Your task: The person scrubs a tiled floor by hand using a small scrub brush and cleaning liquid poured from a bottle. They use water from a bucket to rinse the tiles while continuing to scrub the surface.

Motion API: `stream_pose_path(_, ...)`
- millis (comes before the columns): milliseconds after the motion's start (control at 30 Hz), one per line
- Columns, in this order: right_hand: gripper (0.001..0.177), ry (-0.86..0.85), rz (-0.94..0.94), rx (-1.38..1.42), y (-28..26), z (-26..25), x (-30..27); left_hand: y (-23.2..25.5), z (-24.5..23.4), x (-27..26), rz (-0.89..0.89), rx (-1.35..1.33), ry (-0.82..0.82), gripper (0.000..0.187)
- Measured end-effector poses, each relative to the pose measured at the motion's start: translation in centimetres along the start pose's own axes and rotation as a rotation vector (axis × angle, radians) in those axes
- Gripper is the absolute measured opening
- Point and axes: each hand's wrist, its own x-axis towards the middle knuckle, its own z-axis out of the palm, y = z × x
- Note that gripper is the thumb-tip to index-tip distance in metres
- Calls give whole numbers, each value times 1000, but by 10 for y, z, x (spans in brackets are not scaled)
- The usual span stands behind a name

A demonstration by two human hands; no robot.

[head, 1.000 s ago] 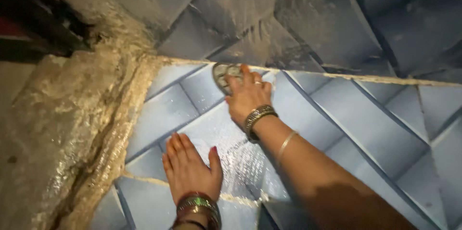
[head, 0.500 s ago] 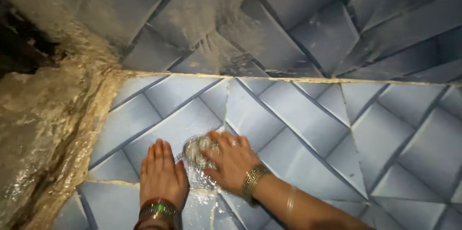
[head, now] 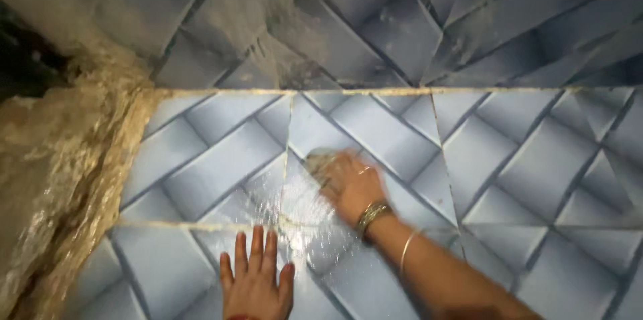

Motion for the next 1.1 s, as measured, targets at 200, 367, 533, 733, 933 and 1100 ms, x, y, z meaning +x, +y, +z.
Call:
stream_pose_path(200, 54, 119, -302, -44, -1, 2, -60, 78, -104, 17, -252, -14, -843, 119)
stream_pose_path(367, 50, -21, 58, 40, 25, -8, -48, 102, -118, 10, -233, -17, -944, 149)
stream_pose_path(533, 55, -160, -377, -55, 31, 2, -124, 104, -117, -4, -200, -10, -879, 148)
stream_pose_path(733, 58, 233, 73, -32, 45, 17, -117, 108, -114, -16, -196, -5, -850, 147)
stream_pose_path(933, 50, 32, -625, 102, 81, 15, -161, 117, -115, -40, -204, -52, -820, 148)
stream_pose_path(1100, 61, 180, -117, 20, 56, 26, -172, 128, -107, -75, -253, -103, -788, 148)
